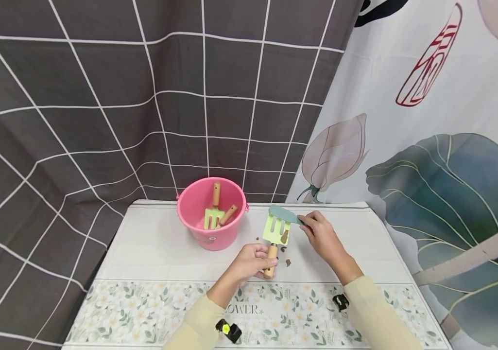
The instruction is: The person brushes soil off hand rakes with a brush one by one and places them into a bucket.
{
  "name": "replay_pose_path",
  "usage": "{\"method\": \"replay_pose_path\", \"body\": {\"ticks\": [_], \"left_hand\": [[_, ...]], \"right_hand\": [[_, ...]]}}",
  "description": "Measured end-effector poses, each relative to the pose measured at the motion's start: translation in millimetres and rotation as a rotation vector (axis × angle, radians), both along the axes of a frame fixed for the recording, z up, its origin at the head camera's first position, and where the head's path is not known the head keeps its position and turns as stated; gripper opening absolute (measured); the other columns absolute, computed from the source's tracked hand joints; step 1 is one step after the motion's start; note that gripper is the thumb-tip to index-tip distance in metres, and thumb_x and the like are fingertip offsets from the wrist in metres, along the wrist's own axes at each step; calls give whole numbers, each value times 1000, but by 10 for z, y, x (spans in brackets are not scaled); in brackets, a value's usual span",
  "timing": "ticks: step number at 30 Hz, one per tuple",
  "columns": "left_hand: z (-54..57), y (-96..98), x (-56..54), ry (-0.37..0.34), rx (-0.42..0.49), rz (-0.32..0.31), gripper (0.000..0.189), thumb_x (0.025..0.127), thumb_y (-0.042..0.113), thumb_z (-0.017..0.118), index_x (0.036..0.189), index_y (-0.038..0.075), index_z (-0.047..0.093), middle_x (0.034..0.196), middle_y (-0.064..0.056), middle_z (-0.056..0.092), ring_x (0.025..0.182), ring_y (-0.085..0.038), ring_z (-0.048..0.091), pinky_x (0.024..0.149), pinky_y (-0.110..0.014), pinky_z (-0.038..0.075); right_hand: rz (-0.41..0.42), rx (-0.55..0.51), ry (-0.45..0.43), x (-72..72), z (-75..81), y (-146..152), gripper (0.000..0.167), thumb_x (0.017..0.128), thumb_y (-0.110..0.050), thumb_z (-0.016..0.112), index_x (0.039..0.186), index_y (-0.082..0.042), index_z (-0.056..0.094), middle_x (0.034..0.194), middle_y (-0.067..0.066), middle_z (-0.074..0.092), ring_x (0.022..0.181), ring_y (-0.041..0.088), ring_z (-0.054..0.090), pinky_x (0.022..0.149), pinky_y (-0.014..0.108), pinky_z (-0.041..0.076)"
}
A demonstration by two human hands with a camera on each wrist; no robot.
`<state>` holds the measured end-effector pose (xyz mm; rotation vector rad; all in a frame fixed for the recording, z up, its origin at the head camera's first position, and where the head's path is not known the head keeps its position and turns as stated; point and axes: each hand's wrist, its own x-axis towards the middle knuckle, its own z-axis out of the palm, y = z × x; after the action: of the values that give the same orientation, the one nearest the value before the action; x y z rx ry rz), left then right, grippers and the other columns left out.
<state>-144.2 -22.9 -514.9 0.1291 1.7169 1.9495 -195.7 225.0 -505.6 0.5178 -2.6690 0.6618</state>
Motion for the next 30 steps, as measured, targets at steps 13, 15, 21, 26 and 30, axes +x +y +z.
{"method": "replay_pose_path", "body": {"ticks": [13, 15, 21, 26, 30], "left_hand": [[23, -20, -58, -2, -10, 15, 38, 96, 4, 71, 125, -16, 57, 107, -24, 70, 72, -19, 74, 73, -41, 67], [19, -19, -66, -6, -9, 18, 38, 95, 4, 71, 125, -15, 57, 110, -27, 70, 73, -20, 74, 73, -41, 67], [13, -30, -74, -13, -8, 39, 41, 95, 4, 71, 128, -15, 56, 108, -22, 73, 76, -23, 75, 72, -40, 67], [19, -41, -68, -11, -10, 32, 41, 96, 4, 71, 128, -16, 56, 111, -26, 72, 76, -22, 75, 73, -40, 67], [14, -38, -73, -13, -8, 22, 38, 96, 4, 70, 126, -16, 57, 114, -30, 70, 73, -18, 73, 73, -40, 67]], "right_hand": [[98, -19, -38, 276, 47, 90, 28, 94, -4, 74, 122, -3, 74, 103, 7, 63, 82, 11, 58, 64, 27, 55], [120, -13, -32, 319, 29, 104, 28, 93, -4, 74, 121, -3, 74, 103, 6, 63, 83, 10, 59, 64, 25, 56], [155, 7, 12, 373, -19, 134, 28, 90, -1, 77, 117, -3, 76, 101, 5, 63, 82, 10, 60, 64, 24, 57], [153, 14, 44, 353, -49, 146, 29, 87, 1, 78, 116, -2, 76, 100, 6, 63, 82, 11, 61, 64, 25, 57], [145, 32, 56, 319, -59, 143, 29, 87, 1, 78, 116, -1, 76, 101, 7, 63, 82, 12, 61, 65, 26, 58]]}}
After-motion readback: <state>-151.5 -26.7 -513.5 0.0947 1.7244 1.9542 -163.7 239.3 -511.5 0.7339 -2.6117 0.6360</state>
